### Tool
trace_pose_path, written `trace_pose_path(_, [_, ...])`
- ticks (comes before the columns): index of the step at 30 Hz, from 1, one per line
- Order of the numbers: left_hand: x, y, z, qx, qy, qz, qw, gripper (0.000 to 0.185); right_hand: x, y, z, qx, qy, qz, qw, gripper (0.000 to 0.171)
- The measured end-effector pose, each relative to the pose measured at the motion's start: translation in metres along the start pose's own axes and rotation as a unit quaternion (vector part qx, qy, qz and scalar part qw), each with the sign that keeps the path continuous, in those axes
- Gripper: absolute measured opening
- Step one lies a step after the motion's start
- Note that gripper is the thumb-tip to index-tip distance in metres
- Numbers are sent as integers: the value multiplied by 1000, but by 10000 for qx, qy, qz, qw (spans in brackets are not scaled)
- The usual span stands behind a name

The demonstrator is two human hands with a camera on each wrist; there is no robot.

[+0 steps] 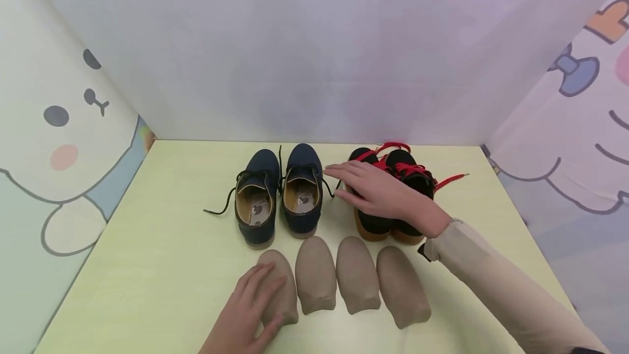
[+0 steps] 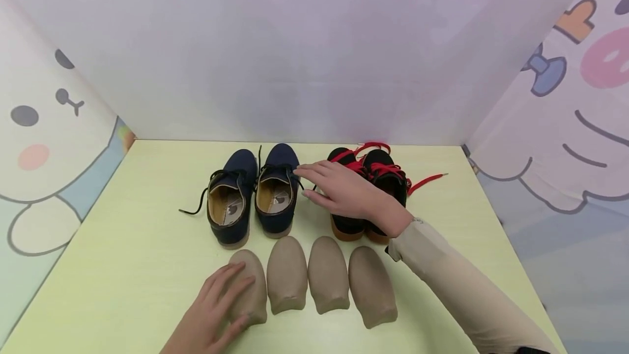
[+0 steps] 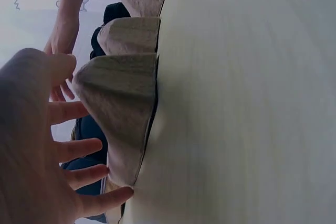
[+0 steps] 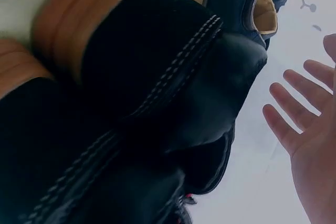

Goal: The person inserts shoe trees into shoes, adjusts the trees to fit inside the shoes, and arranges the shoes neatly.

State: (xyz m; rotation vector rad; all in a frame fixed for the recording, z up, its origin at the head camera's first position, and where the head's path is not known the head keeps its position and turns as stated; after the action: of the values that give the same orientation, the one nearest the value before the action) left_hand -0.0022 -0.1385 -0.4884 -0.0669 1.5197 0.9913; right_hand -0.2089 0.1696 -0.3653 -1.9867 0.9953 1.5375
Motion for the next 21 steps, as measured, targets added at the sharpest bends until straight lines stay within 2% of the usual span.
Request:
trace_pose_path(7, [10,0,9,-266,409,248,9985,65,2,20,-8,-121,-106,-140,9998,54])
trace_pose_path(12, [10,1,15,-430,732,-9,9964,69,5,34,-15,-104,-131,-323,9993,55])
trace_pose_path(19, [6,4,18,-411,852,-341,9949,64,10,50,-21,-89,-164,-488,9986,56])
trace_pose_path(21, [5,4,19,-402,907,-410,9942,70,12,54,-23,-114,-173,-502,9985,56])
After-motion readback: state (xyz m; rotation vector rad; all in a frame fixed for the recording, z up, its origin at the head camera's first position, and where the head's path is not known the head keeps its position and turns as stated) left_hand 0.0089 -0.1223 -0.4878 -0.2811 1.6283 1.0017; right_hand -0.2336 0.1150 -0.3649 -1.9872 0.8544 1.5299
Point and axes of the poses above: each hand's wrist, its own y-axis towards the middle knuckle, its own x-axis out of the palm, z = x × y, the point moved 1 cm from there along y, towards the middle knuckle, and after that the axes turned 14 degrees about x, right-handed, at the moved point
